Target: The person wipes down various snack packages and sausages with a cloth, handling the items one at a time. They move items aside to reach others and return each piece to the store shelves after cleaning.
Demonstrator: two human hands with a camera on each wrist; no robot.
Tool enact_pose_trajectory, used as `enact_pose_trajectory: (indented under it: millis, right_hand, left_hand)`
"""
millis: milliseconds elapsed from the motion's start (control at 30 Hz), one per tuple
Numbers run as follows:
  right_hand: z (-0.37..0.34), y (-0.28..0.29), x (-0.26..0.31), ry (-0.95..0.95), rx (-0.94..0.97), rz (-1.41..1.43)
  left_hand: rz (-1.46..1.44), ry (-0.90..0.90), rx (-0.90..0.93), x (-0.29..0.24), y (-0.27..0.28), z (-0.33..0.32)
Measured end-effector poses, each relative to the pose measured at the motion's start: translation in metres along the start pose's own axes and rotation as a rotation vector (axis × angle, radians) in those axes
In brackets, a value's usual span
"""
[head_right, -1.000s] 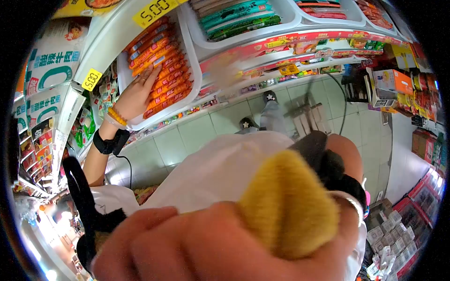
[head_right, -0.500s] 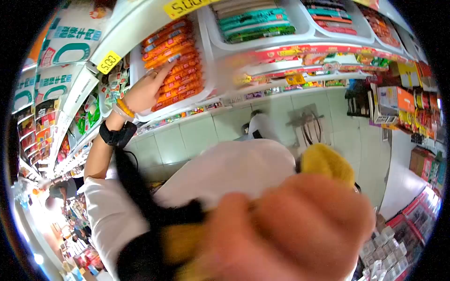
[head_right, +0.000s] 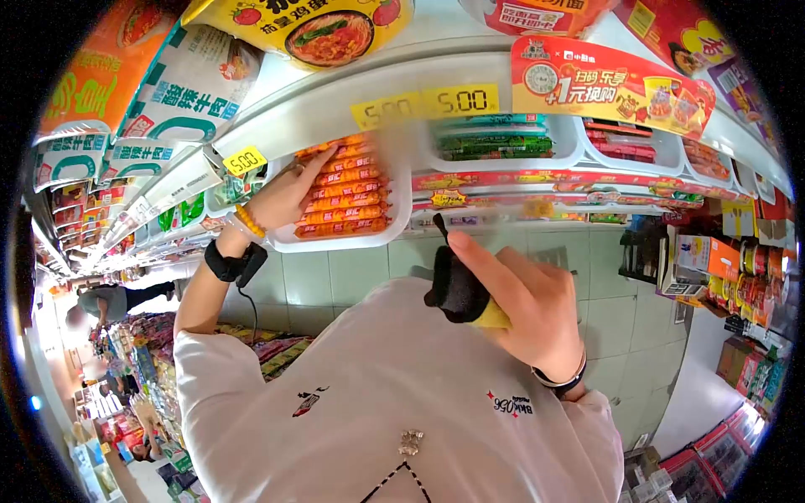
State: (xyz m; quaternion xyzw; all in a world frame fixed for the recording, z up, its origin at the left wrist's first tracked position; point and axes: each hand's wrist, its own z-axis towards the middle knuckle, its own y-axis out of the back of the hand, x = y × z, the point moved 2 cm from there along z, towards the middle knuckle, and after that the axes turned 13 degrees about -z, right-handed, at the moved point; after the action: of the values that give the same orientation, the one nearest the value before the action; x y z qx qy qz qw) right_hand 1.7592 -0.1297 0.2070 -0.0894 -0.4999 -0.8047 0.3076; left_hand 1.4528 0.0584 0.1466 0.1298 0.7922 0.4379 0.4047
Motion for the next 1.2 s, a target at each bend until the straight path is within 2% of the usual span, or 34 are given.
enact_pose_trajectory:
  millis: [33,133,167,267,500,567,767,867,900,1000,1100,1200]
  right_hand:
    - [0.002,-0.001,-0.002,0.005,0.018,0.006]
    - [0.010,-0.002,-0.008,0.021,0.052,0.023]
    - [0.012,-0.002,-0.012,0.016,0.054,0.033]
    - [0.013,-0.012,-0.019,-0.004,0.033,0.069]
    - [0.016,-0.042,-0.001,-0.085,-0.046,0.131]
    - [0.015,-0.040,0.003,-0.129,0.055,0.140]
    - [0.007,-0.041,0.014,-0.213,0.032,0.017]
    - [0.003,-0.046,0.018,-0.209,-0.045,0.042]
    - [0.002,-0.048,0.018,-0.201,-0.047,0.046]
    - [-0.002,-0.051,0.019,-0.197,-0.012,0.042]
    - [-0.006,-0.046,0.018,-0.252,0.076,-0.006]
    - [-0.008,-0.046,0.017,-0.248,0.015,0.048]
  left_hand:
    - [0.027,-0.025,-0.048,0.000,0.001,0.002]
    - [0.039,-0.002,-0.025,0.005,-0.006,0.009]
    - [0.274,-0.099,-0.031,-0.002,-0.010,0.002]
    - [0.105,-0.096,0.015,0.006,-0.007,-0.004]
    - [0.300,-0.103,0.001,0.014,-0.011,-0.011]
    - [0.316,-0.104,0.012,0.015,-0.007,-0.010]
    - [0.370,-0.110,-0.070,0.025,-0.004,-0.014]
    - [0.311,-0.072,0.026,0.015,0.015,-0.008]
    - [0.245,0.104,0.126,0.003,0.025,-0.003]
    - [0.263,-0.067,-0.007,0.019,0.017,0.006]
    - [0.349,-0.042,0.049,0.027,-0.003,0.006]
    - [0.309,-0.006,0.122,0.027,-0.007,0.002]
